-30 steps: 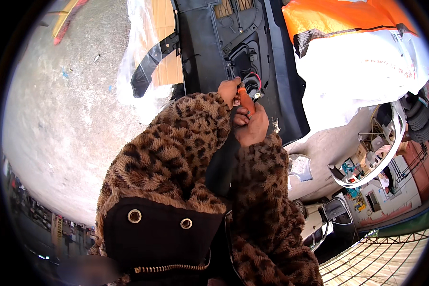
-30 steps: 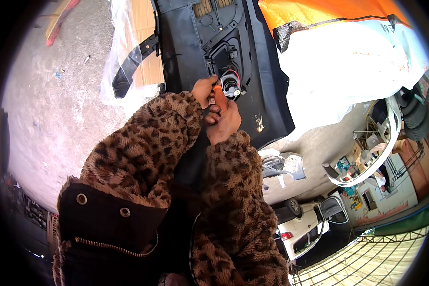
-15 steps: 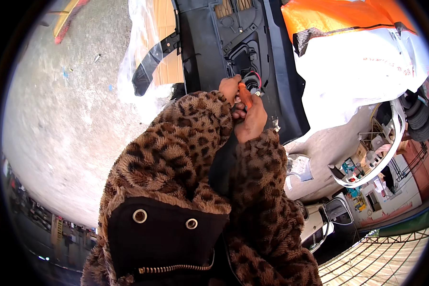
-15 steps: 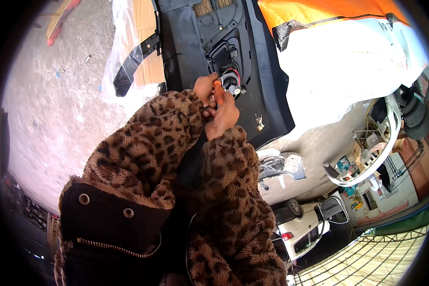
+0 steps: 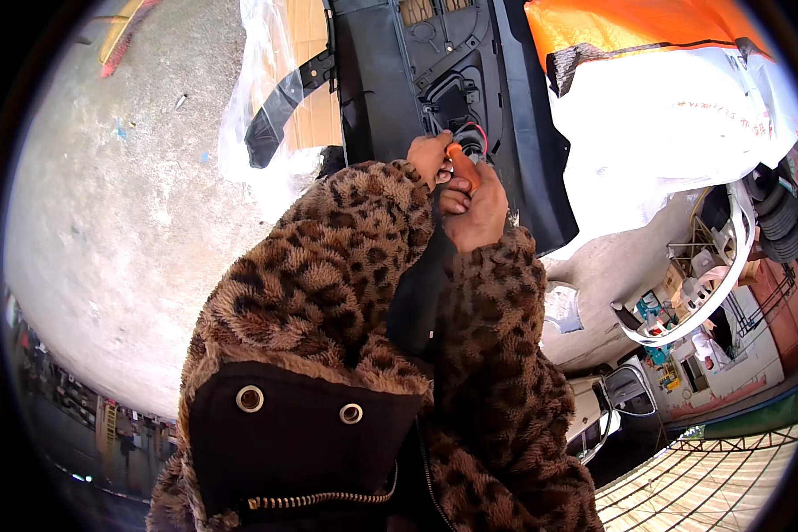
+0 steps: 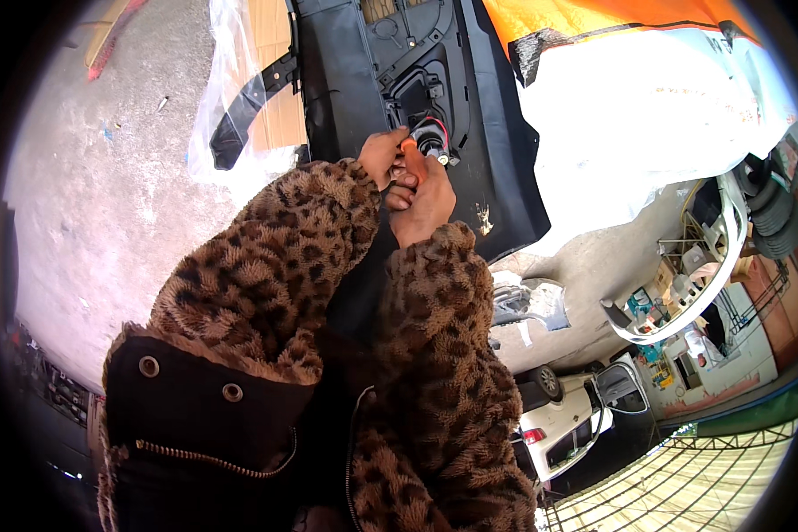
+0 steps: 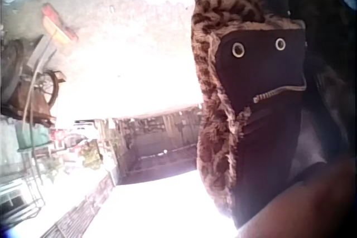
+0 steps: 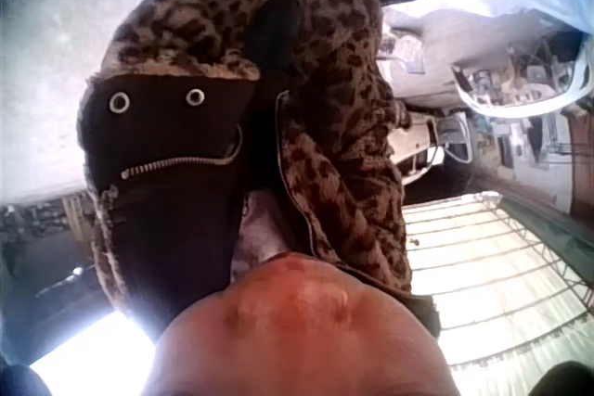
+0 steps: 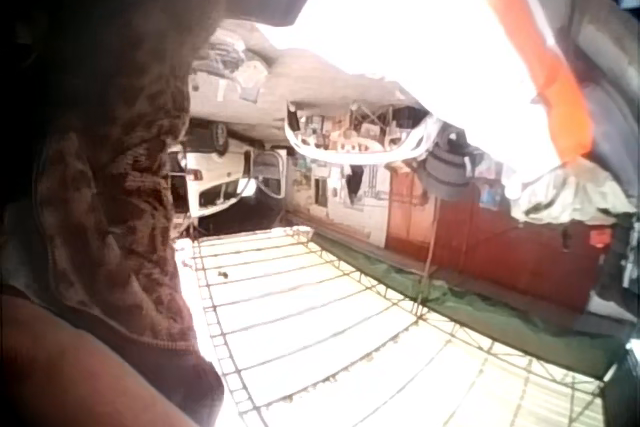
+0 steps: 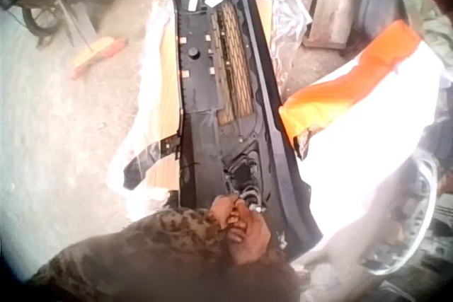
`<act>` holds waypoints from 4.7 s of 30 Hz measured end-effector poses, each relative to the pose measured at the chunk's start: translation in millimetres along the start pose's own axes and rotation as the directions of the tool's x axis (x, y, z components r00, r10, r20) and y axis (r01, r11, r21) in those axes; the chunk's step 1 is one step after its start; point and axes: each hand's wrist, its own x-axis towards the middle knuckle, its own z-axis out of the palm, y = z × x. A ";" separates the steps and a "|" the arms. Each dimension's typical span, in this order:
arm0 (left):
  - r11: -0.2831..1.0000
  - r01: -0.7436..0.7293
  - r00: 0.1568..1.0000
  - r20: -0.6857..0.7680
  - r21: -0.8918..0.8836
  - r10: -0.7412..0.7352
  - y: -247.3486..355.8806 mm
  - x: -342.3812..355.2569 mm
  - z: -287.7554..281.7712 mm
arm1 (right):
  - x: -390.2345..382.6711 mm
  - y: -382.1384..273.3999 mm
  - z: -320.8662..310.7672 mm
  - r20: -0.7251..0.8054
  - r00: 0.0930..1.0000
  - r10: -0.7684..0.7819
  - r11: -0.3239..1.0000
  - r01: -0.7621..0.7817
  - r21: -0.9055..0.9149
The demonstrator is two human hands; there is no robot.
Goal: The person uses a screwdriver to remove screws and a plastic cover from a black car bumper assembly. They then pick up a small grey plastic component from the floor and attach it to the bumper using a screwdriver.
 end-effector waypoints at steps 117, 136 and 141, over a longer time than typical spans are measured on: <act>0.838 0.279 0.844 -0.537 0.469 0.020 85.6 66.5 78.4 | -41.5 -15.8 -75.2 0.399 0.484 -0.779 0.019 0.653 -0.757; 0.319 0.333 0.922 -0.377 0.887 0.088 39.2 128.4 13.1 | -1.2 -30.3 -86.0 0.274 0.637 -0.721 0.307 0.647 -0.698; 0.239 0.270 0.925 -0.320 0.933 0.203 40.5 125.8 26.3 | 3.5 -43.9 -76.3 0.354 0.592 -0.724 0.133 0.623 -0.771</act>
